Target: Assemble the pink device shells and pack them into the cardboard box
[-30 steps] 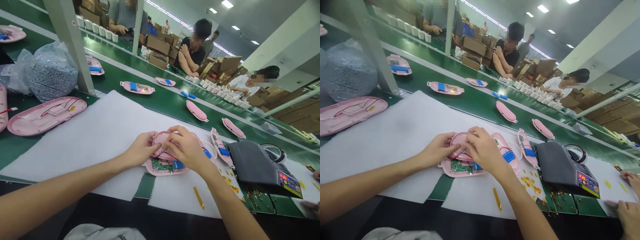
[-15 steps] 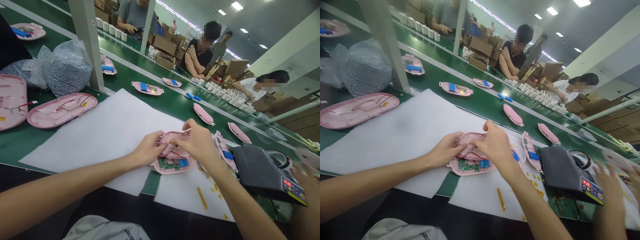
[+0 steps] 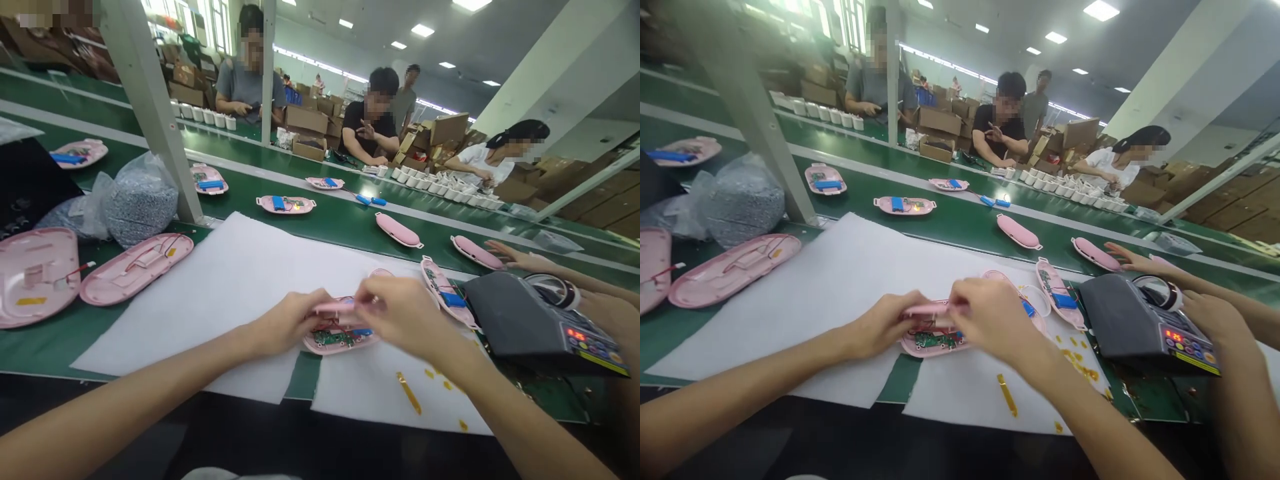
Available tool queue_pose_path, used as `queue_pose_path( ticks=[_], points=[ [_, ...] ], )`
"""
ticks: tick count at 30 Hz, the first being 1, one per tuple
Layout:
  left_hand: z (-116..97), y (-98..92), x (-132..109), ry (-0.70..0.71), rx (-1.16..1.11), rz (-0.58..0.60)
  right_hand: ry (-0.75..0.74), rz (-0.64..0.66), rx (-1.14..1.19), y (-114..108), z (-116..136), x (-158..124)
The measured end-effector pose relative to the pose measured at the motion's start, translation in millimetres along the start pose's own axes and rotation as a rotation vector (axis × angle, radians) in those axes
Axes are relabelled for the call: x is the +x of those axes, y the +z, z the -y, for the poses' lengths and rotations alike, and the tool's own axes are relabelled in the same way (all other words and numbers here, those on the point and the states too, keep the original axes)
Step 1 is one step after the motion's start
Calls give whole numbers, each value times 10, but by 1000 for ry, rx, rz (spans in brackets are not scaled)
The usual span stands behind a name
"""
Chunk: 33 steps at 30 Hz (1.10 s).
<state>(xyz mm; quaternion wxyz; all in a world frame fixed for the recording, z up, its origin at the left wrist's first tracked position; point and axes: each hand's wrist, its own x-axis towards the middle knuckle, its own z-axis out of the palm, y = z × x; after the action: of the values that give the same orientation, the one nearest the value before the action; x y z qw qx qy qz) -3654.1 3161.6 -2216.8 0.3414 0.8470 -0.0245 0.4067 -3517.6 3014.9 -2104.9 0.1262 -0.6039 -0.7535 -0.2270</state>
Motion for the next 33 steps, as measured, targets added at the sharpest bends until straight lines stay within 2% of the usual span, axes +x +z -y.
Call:
queue_pose_path(
  ticks=[2,5,7,9,10,11,13,15,16,19,21,23,26,29,31,33],
  points=[
    [-50,-43,-22,128,105,168,-103,24,-129,67,66,-199],
    [-165,-166,3,282,312,367,-67,153,-222,312,-2,-286],
    [-221,-337,62,295,446,462,-18,234,-189,490,-147,-218],
    [-200,-608,193,226,502,484,-17,279,-112,611,-298,-135],
    [-147,-779,302,177,518,445,-33,286,-71,643,-358,-106],
    [-65,-966,444,120,548,357,-58,284,-36,656,-406,-84],
    [180,-1360,822,-40,659,96,-98,266,-1,629,-487,-25],
    [492,-1713,1265,-267,791,-122,-36,213,-9,545,-606,144],
    [652,-1853,1482,-375,825,-173,36,170,-32,489,-696,294],
    [1059,-2081,1992,-539,819,-184,327,23,-174,328,-1086,973],
    [1230,-2098,2182,-542,779,-143,487,5,-265,279,-1380,1470],
    [1314,-2072,2274,-503,740,-113,595,37,-291,294,-1631,1852],
    [1272,-2073,2307,-437,703,-126,674,56,-264,366,-1823,2114],
    [995,-2152,2227,-392,716,-218,684,29,-249,318,-1722,2042],
    [697,-2172,2057,-372,597,-347,575,-60,-238,167,-1495,1773],
    [369,-2063,1772,-352,297,-429,376,-275,-176,-34,-1205,1242]
  ],
)
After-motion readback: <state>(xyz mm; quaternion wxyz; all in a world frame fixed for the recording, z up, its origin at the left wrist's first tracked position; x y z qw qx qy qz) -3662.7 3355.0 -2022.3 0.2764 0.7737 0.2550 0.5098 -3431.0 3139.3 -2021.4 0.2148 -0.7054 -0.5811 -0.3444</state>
